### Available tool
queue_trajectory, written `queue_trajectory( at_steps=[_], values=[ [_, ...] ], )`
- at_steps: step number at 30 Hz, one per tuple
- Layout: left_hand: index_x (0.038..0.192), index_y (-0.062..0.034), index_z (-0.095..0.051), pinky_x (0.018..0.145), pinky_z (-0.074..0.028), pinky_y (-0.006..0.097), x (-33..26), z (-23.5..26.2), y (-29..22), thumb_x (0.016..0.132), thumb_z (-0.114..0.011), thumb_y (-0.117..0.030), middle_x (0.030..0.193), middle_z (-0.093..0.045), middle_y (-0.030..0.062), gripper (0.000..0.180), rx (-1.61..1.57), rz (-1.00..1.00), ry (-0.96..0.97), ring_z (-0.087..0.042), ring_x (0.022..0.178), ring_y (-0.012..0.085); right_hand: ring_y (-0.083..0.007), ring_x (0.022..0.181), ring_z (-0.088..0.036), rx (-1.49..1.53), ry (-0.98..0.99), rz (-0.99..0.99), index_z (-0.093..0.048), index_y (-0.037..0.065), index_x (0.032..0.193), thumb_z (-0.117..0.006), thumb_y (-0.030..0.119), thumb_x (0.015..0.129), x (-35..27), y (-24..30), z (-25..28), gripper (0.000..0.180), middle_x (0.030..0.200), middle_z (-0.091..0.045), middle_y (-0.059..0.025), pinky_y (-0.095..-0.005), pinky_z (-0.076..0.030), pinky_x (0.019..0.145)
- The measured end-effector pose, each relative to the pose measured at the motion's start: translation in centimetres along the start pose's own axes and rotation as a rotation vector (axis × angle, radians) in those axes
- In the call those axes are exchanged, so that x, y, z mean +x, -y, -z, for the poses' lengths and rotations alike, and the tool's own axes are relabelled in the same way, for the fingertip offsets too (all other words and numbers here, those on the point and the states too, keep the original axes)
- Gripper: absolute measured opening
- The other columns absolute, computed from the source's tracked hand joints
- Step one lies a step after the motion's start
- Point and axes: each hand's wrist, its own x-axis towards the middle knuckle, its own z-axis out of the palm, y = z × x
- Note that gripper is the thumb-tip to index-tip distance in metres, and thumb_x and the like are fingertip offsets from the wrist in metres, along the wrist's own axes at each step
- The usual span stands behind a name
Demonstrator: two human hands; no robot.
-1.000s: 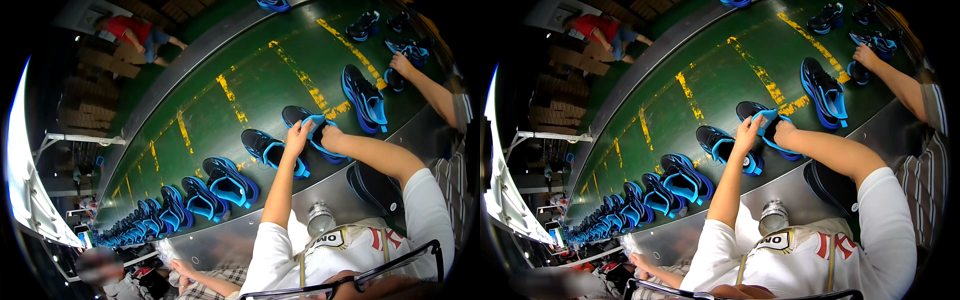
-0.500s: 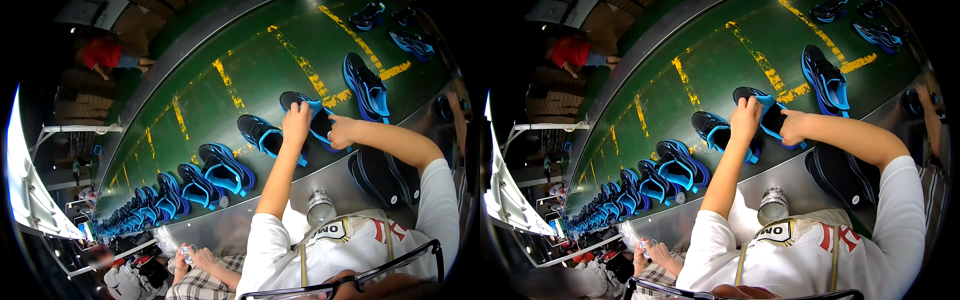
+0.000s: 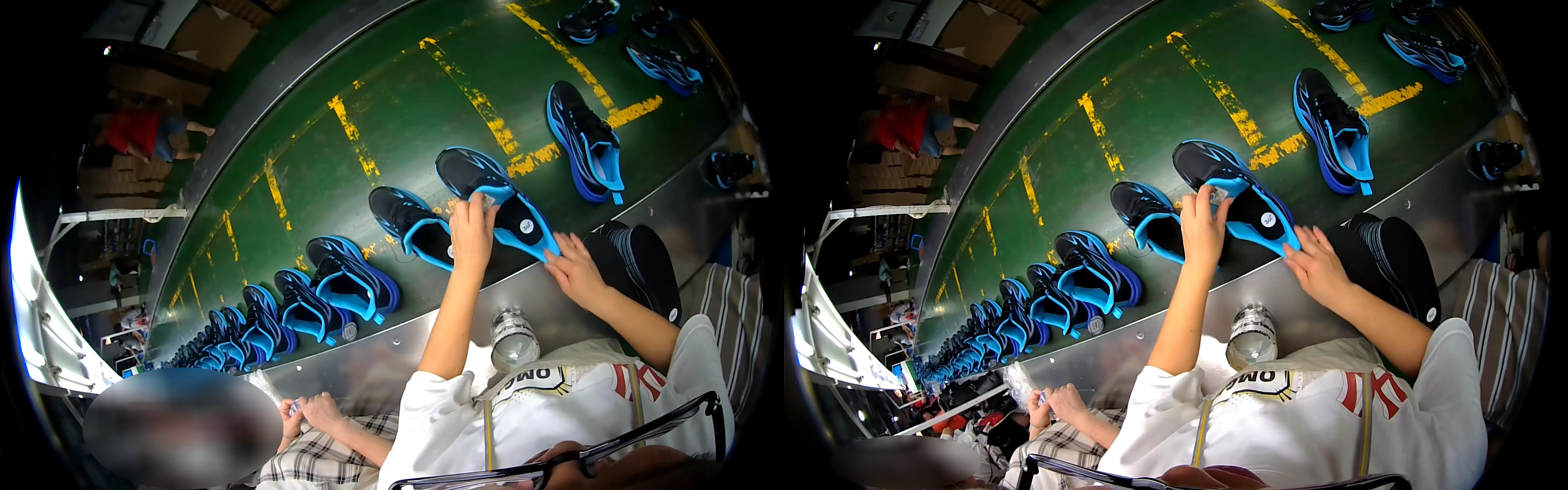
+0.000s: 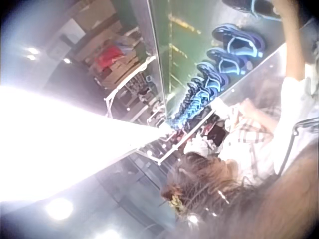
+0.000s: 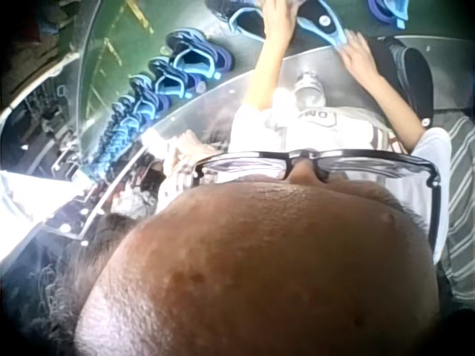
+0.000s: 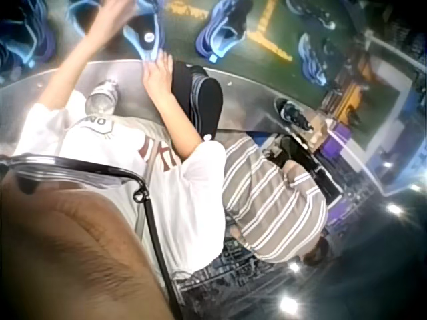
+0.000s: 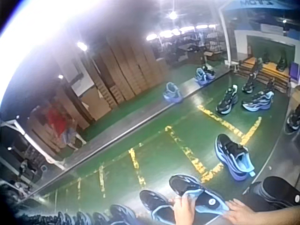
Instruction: The person inserts foam or fabric insoles into the interior of several blue and black athletic shoes on a production line, then walks to a storage rack to retrieve a stack of new insoles.
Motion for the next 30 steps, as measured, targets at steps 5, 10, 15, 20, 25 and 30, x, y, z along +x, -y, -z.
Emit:
queue_trajectory(
  at_steps=[5, 10, 15, 20, 25, 30],
  values=[
    [0.100, -0.0008, -0.046, 0.057, -0.042, 0.036, 1.7, 0.4, 0.7, 0.072, -0.060, -0.012, 0.077, -0.045, 0.0124, 0.033, 0.180, 0.044, 0.039, -0.052, 0.068, 0.0290, -0.0371, 0.092, -0.051, 0.131, -0.081, 0.037, -0.059, 0.002, 0.093, -0.058, 0.012, 0.075, 2.3, 1.3, -0.7, 0.020, 0.104, -0.051, -0.0225, -0.0423, -0.038, 0.089],
    [0.099, 0.0016, -0.043, 0.056, -0.047, 0.036, 4.6, 0.3, 1.7, 0.071, -0.061, -0.012, 0.084, -0.046, 0.0149, 0.036, 0.309, 0.039, 0.175, -0.055, 0.070, 0.0302, -0.0354, 0.085, -0.053, 0.272, -0.029, 0.020, -0.060, 0.002, 0.089, -0.056, 0.013, 0.077, 5.1, 1.3, -0.3, 0.017, 0.093, -0.056, -0.0208, -0.0401, -0.041, 0.083],
    [0.103, 0.0012, -0.041, 0.057, -0.046, 0.037, 3.3, 0.3, 1.1, 0.071, -0.061, -0.014, 0.088, -0.045, 0.0147, 0.041, 0.319, -0.019, 0.141, -0.055, 0.071, 0.0297, -0.0347, 0.082, -0.054, 0.047, -0.069, 0.098, -0.060, 0.004, 0.081, -0.057, 0.014, 0.073, 4.4, 0.4, 0.7, 0.013, 0.091, -0.056, -0.0198, -0.0399, -0.041, 0.081],
    [0.105, 0.0014, -0.038, 0.058, -0.046, 0.040, 3.1, 0.5, 0.8, 0.072, -0.061, -0.013, 0.093, -0.042, 0.0181, 0.043, 0.129, 0.107, 0.169, -0.054, 0.074, 0.0354, -0.0342, 0.091, -0.051, -0.069, 0.079, 0.379, -0.057, -0.003, 0.074, -0.057, 0.011, 0.067, 7.4, 1.7, 3.8, 0.015, 0.103, -0.051, -0.0214, -0.0396, -0.040, 0.082],
    [0.106, 0.0019, -0.036, 0.058, -0.047, 0.039, 3.4, -0.4, 0.4, 0.072, -0.061, -0.013, 0.095, -0.040, 0.0195, 0.044, 0.110, 0.154, 0.239, -0.054, 0.075, 0.0367, -0.0341, 0.113, -0.036, -0.139, 0.601, 0.129, -0.028, -0.006, 0.123, -0.063, 0.025, 0.060, 12.8, 0.4, -2.2, 0.078, 0.121, -0.036, -0.0244, -0.0393, -0.029, 0.095],
    [0.100, 0.0016, -0.037, 0.057, -0.048, 0.036, 3.3, -0.4, 1.0, 0.070, -0.063, -0.014, 0.092, -0.041, 0.0169, 0.043, 0.261, 0.172, 0.251, -0.056, 0.073, 0.0313, -0.0319, 0.127, -0.018, -0.340, 0.870, 0.010, -0.015, -0.006, 0.130, -0.055, 0.045, 0.065, 14.3, 1.6, -3.7, 0.092, 0.136, -0.016, -0.0253, -0.0369, -0.012, 0.104]
  ],
)
